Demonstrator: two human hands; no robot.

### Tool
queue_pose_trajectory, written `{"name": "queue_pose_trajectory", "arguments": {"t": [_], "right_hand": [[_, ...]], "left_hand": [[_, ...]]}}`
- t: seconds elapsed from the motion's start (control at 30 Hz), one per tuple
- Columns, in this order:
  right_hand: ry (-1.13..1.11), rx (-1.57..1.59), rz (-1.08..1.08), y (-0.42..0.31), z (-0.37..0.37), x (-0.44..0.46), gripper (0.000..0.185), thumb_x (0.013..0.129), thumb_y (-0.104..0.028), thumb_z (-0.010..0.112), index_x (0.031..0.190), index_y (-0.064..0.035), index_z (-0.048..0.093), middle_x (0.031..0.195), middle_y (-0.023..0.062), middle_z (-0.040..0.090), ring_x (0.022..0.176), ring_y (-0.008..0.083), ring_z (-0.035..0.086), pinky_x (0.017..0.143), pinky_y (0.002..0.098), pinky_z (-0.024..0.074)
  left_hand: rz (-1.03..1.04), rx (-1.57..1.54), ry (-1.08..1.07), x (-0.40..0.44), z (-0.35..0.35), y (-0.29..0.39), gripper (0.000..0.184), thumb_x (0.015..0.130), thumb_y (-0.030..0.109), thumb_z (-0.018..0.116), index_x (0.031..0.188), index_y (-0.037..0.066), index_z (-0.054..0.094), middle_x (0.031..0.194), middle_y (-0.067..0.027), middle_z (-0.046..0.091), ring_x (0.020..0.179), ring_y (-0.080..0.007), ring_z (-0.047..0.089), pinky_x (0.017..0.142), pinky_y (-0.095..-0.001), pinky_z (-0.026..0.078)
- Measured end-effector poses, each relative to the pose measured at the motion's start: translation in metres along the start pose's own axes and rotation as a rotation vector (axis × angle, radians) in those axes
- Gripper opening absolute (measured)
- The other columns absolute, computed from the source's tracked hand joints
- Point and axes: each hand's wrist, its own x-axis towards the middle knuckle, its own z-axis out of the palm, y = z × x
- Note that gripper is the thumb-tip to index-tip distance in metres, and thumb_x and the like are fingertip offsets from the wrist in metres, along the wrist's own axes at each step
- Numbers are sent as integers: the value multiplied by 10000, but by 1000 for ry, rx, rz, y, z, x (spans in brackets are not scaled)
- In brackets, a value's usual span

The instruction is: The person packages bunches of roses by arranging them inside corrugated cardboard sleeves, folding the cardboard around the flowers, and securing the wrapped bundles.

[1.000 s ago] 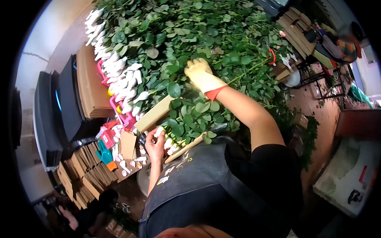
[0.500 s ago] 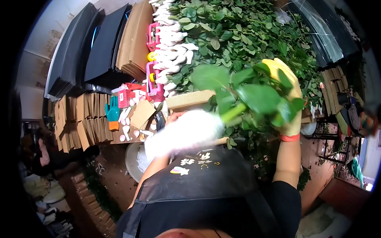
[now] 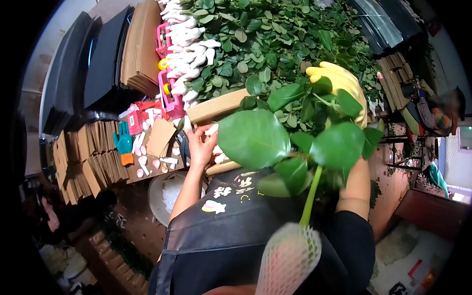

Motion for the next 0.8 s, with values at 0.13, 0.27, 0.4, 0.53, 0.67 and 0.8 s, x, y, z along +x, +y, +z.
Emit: {"name": "queue_pose_trajectory", "arguments": {"t": [0.13,0.27,0.4,0.53,0.67,0.8], "right_hand": [[-179,-150,-22,27,0,-1,758,1026,-527,560,1483,76,508,1435,182,631,1242,242,641,1067,376,520],[-635,-1055,-305,50,20,22,509,687,141,631,1146,-63,719,969,153,727,925,387,700,810,428,584],[-670,-1189,-308,95,53,15,314,746,62,675,1012,-95,725,882,176,709,855,393,699,763,481,568],[-670,-1569,-217,109,60,11,171,800,-54,745,967,-73,712,947,153,727,914,379,711,821,463,582],[-445,-1409,-209,29,91,4,333,890,-38,715,1222,-65,730,1166,178,724,1058,330,723,933,409,578],[-586,-661,168,12,151,-30,272,982,-124,674,1243,-108,749,1223,109,747,1152,252,695,1030,361,531]], "left_hand": [[-68,-24,-53,2,-2,-9,387,811,268,896,1131,81,782,1310,-210,512,1244,-345,555,1082,-402,482],[-136,-142,-44,2,2,-5,416,800,290,905,1152,106,783,1365,-220,481,1284,-342,528,1113,-394,460],[0,6,24,2,10,-20,409,816,317,899,1157,122,783,1238,-155,518,1141,-255,582,1002,-343,500],[-57,-65,7,1,7,-15,441,798,342,907,1151,107,786,1262,-161,523,1211,-272,540,1072,-377,454],[-86,-66,-10,1,3,-7,479,783,333,918,1146,62,764,1346,-203,481,1264,-325,532,1091,-397,459],[-129,-72,-36,1,1,-3,496,780,327,922,1151,44,753,1376,-221,457,1295,-352,526,1097,-406,465]]}}
